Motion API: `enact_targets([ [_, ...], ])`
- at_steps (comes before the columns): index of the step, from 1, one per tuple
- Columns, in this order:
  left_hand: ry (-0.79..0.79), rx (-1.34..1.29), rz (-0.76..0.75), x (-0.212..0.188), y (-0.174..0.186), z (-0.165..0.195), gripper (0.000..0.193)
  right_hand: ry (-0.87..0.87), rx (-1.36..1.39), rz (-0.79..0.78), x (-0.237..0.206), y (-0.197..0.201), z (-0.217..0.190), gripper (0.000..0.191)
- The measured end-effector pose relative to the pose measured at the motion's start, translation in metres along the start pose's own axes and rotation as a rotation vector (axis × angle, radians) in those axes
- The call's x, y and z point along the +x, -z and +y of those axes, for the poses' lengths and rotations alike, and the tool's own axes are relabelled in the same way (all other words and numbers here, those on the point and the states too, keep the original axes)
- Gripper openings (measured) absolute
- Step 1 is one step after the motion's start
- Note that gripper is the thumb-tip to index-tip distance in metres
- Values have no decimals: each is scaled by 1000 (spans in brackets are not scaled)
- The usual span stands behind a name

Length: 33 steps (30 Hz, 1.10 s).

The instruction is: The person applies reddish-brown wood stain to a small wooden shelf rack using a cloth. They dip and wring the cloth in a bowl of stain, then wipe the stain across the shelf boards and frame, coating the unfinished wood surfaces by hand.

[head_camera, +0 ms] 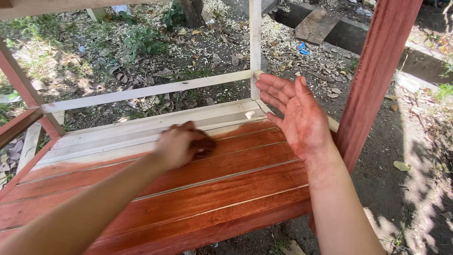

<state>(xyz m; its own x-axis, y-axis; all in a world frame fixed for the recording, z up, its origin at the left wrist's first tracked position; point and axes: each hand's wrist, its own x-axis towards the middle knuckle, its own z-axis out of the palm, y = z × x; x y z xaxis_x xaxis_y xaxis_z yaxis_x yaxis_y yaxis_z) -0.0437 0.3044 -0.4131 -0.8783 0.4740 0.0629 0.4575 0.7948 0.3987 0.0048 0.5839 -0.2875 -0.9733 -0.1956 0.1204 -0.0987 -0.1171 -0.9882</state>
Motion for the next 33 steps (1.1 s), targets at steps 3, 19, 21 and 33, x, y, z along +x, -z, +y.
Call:
enact_targets([
  [3, 10, 7, -7, 74, -30, 64, 36, 7, -6, 25, 1, 2, -1, 77],
  [19, -49, -186, -88, 16, 6, -53, 40, -120, -176, 136, 30, -1, 18, 78],
  [21, 158, 15, -86, -20, 19, -94, 44, -203, -284, 151, 36, -4, 26, 79],
  [33, -295, -187, 168, 130, -46, 87, 23, -90, -133, 136, 11, 0, -11, 76],
])
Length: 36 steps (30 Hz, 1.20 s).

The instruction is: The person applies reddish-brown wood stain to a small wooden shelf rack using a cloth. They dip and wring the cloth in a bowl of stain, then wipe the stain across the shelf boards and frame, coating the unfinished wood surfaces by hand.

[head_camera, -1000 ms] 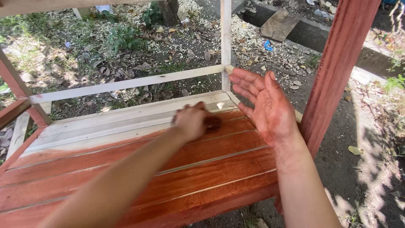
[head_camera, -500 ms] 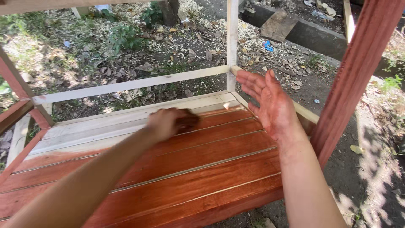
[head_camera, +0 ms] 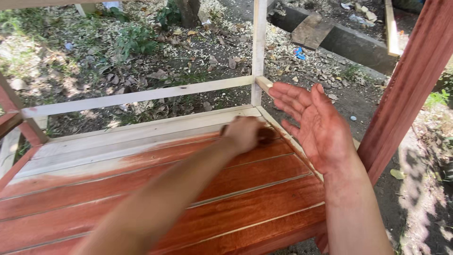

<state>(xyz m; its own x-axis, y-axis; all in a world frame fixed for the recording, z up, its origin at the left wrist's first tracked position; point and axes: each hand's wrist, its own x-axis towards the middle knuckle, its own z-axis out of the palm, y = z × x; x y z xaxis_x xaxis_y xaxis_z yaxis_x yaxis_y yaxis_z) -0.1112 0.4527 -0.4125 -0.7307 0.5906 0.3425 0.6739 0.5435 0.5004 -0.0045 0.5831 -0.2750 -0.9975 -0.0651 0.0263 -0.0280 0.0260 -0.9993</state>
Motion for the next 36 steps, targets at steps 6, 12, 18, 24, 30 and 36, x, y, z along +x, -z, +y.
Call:
enact_targets([
  [6, 271, 54, -149, 60, -26, 45, 26, 78, 58, 33, -13, -6, -17, 72],
  [12, 143, 261, -232, 18, 6, 3, 23, 128, 59, 4, -25, -9, -24, 70],
  [18, 316, 115, -234, -128, 82, -104, 34, 97, 11, -91, -7, -38, -13, 66],
  [24, 621, 528, -361, -293, 205, -166, 40, -7, -243, -168, 2, -81, 3, 56],
  [30, 880, 694, -384, -345, 235, -182, 36, -54, -181, -112, -12, -67, -10, 58],
  [36, 532, 315, -311, -211, 142, -114, 33, -34, -199, -146, -9, -91, -7, 56],
])
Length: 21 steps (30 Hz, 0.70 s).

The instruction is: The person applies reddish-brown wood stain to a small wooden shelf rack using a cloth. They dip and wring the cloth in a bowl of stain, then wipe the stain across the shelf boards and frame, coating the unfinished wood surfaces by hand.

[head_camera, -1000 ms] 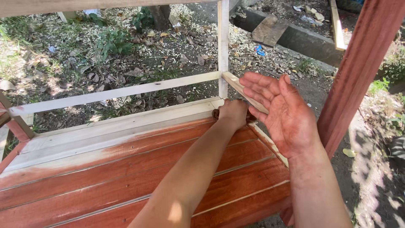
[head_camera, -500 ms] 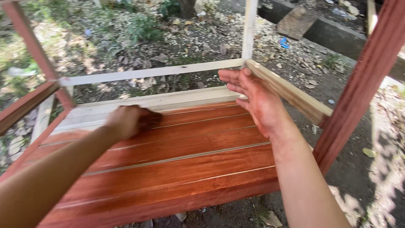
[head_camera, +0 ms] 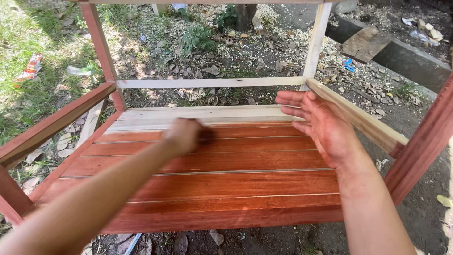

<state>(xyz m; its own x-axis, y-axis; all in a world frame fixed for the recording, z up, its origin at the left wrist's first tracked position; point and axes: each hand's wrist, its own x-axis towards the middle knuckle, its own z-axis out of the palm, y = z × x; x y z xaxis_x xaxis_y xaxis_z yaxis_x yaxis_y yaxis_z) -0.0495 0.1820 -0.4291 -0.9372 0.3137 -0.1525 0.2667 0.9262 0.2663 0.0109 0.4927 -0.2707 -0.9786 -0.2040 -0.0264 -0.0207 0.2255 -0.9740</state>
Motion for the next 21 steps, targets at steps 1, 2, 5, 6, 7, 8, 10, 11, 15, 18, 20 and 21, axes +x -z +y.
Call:
enact_targets([
  [1, -95, 132, 45, 19, -3, 34, 27, -3, -11, -20, 2, -6, 1, 56],
  [2, -144, 126, 67, 34, -5, 63, 24, -5, -20, -40, 7, -14, 2, 56],
  [5, -182, -37, 134, 51, -13, 95, 21, -22, -112, -68, 18, -34, 8, 55],
  [6, -217, -105, 149, 49, -16, 89, 23, -28, -159, -74, 20, -38, 10, 54],
  [7, -250, -170, 162, 43, -18, 73, 26, -28, -163, -92, 22, -43, 13, 52],
  [8, -290, -228, 181, 37, -19, 54, 30, -18, -167, -101, 23, -46, 15, 51],
  [10, -162, -40, 139, 19, -16, 5, 42, -10, -190, -106, 25, -48, 17, 50],
  [11, -81, 26, 117, 6, -13, -26, 44, -9, -203, -97, 24, -48, 17, 49],
  [15, 268, 358, 8, -57, 16, -140, 27, 10, -168, -83, 18, -40, 15, 50],
  [18, 427, 266, -15, -81, 21, -167, 26, 37, -194, -93, 15, -36, 14, 50],
  [20, 407, 293, 25, -80, 13, -159, 25, 33, -203, -106, 15, -37, 14, 50],
  [21, 369, 295, 21, -73, 10, -147, 25, 30, -209, -113, 16, -37, 14, 51],
])
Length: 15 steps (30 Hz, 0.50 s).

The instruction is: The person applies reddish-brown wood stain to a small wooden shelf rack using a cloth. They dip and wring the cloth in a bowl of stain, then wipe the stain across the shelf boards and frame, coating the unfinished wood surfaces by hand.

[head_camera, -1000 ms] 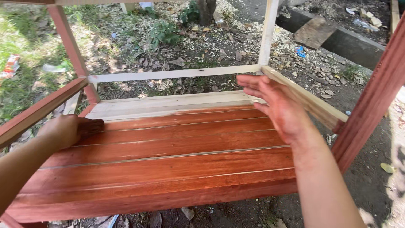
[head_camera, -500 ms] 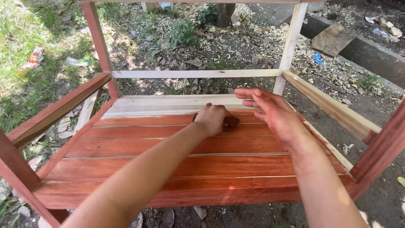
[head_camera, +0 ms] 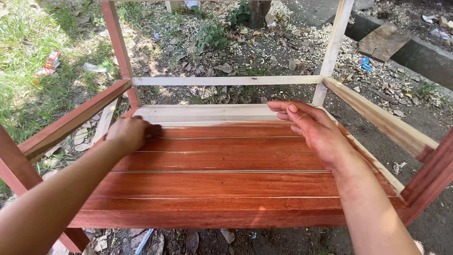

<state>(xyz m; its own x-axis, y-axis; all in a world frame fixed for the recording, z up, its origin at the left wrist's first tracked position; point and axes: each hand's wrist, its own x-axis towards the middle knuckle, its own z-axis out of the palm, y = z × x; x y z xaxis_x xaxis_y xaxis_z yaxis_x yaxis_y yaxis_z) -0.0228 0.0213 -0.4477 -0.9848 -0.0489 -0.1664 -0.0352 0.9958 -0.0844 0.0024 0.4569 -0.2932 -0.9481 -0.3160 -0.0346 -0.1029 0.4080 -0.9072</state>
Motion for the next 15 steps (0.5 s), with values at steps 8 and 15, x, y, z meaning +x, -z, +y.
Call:
enact_targets([
  [8, -508, -260, 96, 36, 39, 249, 24, 39, 64, 36, -2, 8, -13, 50],
  [15, -746, -467, 219, 48, 60, 334, 29, 63, 144, 88, -5, 18, -18, 50],
])
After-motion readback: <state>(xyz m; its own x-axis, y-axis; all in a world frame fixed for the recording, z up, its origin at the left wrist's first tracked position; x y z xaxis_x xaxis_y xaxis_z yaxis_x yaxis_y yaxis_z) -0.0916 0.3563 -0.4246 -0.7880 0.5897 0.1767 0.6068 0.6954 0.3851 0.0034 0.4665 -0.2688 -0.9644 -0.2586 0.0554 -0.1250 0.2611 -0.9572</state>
